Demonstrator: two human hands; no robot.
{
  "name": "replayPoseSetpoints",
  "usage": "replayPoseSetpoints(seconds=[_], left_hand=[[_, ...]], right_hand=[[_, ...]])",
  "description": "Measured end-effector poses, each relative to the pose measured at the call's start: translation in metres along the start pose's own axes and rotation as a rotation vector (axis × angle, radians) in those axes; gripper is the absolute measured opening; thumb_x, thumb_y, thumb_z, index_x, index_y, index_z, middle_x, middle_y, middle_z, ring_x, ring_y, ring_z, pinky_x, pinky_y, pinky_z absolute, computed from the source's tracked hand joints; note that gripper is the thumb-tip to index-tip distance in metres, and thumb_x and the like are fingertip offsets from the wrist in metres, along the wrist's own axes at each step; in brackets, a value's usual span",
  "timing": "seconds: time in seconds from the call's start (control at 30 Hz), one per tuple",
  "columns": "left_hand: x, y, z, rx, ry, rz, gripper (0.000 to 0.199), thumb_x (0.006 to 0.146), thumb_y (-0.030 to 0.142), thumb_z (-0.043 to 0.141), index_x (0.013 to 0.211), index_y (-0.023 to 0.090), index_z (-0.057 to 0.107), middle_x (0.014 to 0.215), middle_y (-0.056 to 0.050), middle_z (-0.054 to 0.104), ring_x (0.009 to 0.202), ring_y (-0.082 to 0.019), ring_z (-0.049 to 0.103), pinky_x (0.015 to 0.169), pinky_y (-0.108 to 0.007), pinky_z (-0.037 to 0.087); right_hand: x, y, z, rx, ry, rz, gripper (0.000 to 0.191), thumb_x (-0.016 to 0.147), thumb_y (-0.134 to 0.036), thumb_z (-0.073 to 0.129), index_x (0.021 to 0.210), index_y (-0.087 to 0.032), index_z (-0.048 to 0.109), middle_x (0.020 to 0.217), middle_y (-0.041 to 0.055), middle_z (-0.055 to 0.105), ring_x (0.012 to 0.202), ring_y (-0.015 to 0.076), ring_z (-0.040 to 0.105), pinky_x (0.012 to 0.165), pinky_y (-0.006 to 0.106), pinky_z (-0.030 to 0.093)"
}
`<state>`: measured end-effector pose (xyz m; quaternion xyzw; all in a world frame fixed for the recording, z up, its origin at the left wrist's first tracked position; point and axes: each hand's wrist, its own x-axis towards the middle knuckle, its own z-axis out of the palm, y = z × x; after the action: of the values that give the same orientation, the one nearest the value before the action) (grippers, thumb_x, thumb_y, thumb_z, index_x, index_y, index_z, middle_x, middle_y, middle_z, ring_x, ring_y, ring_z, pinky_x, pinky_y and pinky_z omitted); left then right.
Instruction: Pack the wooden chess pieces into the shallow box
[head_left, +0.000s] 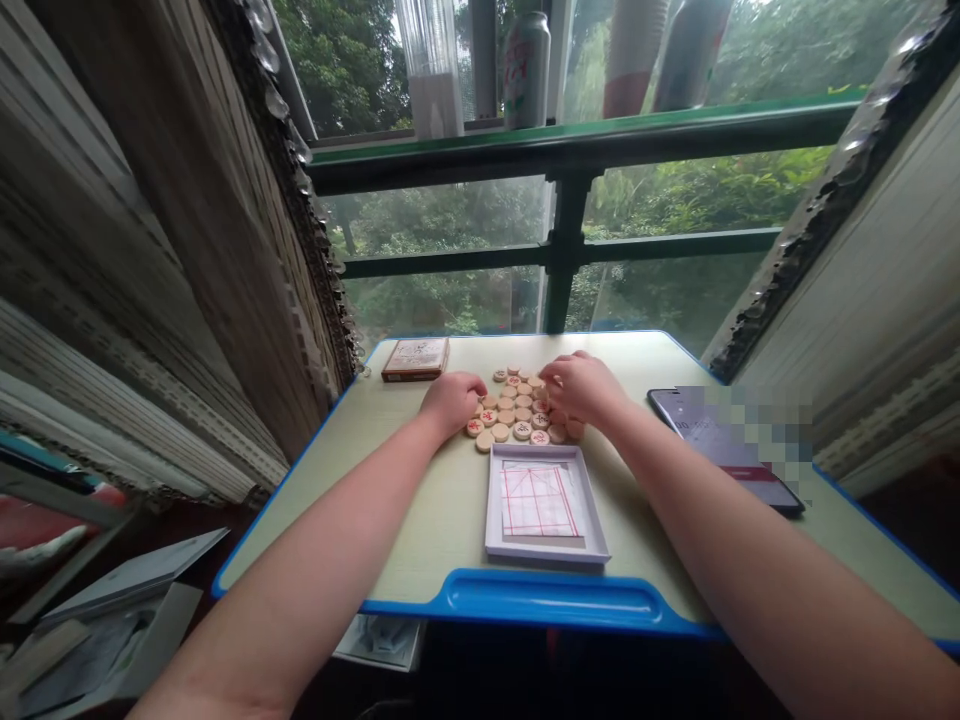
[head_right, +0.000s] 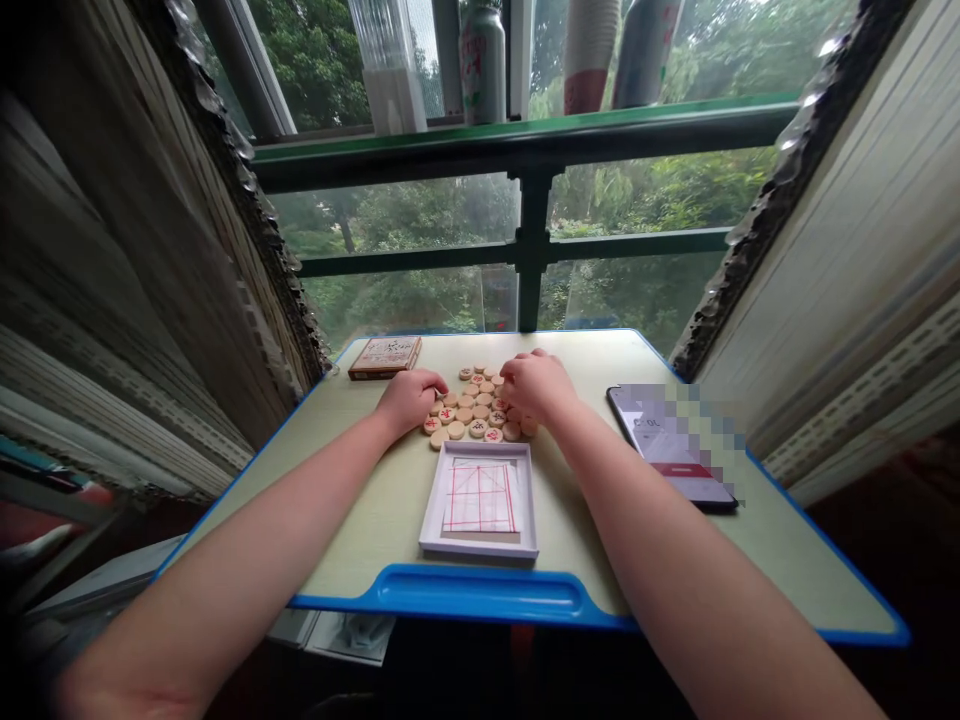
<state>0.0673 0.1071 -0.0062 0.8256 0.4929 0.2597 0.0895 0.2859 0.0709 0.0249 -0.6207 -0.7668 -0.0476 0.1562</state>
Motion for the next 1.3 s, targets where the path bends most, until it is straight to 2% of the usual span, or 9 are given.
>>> replayPoseSetpoints(seconds=[0.1,0.27,0.33,0.43,0.57,0.77,0.97,1.1,1.3], left_hand=[[-0.001,0.001,0.0,-0.013,-0.002,0.035,0.033,0.07,0.01,0.04,0.077,0.018,0.071,0.085,-0.003,0.071,0.083,-0.016,0.062,0.08,-0.026,0.048],[-0.002,0.003,0.002,-0.014,-0.016,0.078,0.032,0.072,0.011,0.04,0.078,0.017,0.071,0.085,-0.004,0.071,0.082,-0.016,0.062,0.08,-0.027,0.048],[-0.002,0.003,0.002,-0.012,-0.019,0.088,0.032,0.072,0.01,0.04,0.077,0.017,0.071,0.084,-0.004,0.07,0.081,-0.016,0.062,0.08,-0.026,0.048],[-0.002,0.003,0.001,0.003,-0.017,0.088,0.032,0.073,0.01,0.04,0.077,0.018,0.071,0.084,-0.003,0.07,0.082,-0.016,0.062,0.081,-0.026,0.048],[-0.002,0.004,0.0,0.008,-0.022,0.083,0.033,0.071,0.01,0.04,0.078,0.017,0.071,0.084,-0.003,0.07,0.082,-0.016,0.062,0.079,-0.026,0.048],[-0.003,0.004,-0.002,0.033,-0.019,0.057,0.033,0.07,0.01,0.04,0.076,0.017,0.071,0.084,-0.004,0.07,0.081,-0.017,0.062,0.079,-0.027,0.048],[-0.002,0.005,-0.003,0.044,-0.025,0.026,0.032,0.071,0.01,0.041,0.077,0.018,0.071,0.085,-0.003,0.071,0.083,-0.017,0.061,0.081,-0.027,0.047],[-0.001,0.006,-0.005,0.055,0.047,0.036,0.03,0.072,0.011,0.041,0.079,0.017,0.071,0.087,-0.005,0.07,0.086,-0.018,0.06,0.083,-0.029,0.046],[0.0,0.005,-0.006,0.113,0.096,0.071,0.028,0.073,0.01,0.043,0.076,0.017,0.07,0.084,-0.005,0.07,0.087,-0.02,0.056,0.086,-0.033,0.044]], right_hand=[[-0.001,0.009,-0.014,0.075,-0.011,0.093,0.028,0.078,-0.025,0.048,0.09,-0.021,0.073,0.093,0.0044,0.07,0.083,0.0184,0.058,0.068,0.026,0.041],[-0.004,0.008,-0.022,0.103,-0.294,0.144,0.023,0.072,-0.038,0.057,0.08,-0.023,0.072,0.078,0.0029,0.07,0.066,0.016,0.058,0.053,0.024,0.037],[-0.005,0.002,-0.02,0.078,-0.342,0.126,0.028,0.071,-0.045,0.058,0.081,-0.023,0.072,0.076,0.0035,0.07,0.064,0.0164,0.058,0.051,0.025,0.036],[-0.006,-0.01,-0.017,0.013,-0.342,0.127,0.034,0.07,-0.05,0.058,0.086,-0.025,0.072,0.082,0.0048,0.071,0.066,0.0177,0.059,0.051,0.025,0.035],[-0.006,-0.019,-0.015,-0.01,-0.345,0.163,0.03,0.07,-0.044,0.057,0.09,-0.026,0.071,0.085,0.0047,0.07,0.068,0.0184,0.059,0.052,0.026,0.035],[-0.006,-0.02,-0.014,0.008,-0.33,0.224,0.033,0.071,-0.051,0.054,0.082,-0.024,0.07,0.079,0.0054,0.07,0.066,0.0184,0.059,0.052,0.026,0.035],[-0.006,-0.019,-0.01,0.007,-0.258,0.244,0.026,0.072,-0.038,0.053,0.084,-0.024,0.072,0.081,0.0051,0.07,0.066,0.0181,0.059,0.049,0.025,0.033],[-0.011,-0.03,-0.021,0.082,-0.208,0.038,0.026,0.075,-0.037,0.056,0.092,-0.026,0.073,0.081,0.0027,0.07,0.065,0.0153,0.058,0.052,0.024,0.035],[-0.034,-0.069,-0.045,0.059,-0.33,-0.301,0.023,0.072,-0.031,0.06,0.09,-0.031,0.074,0.074,0.0016,0.069,0.06,0.0149,0.057,0.053,0.025,0.034]])
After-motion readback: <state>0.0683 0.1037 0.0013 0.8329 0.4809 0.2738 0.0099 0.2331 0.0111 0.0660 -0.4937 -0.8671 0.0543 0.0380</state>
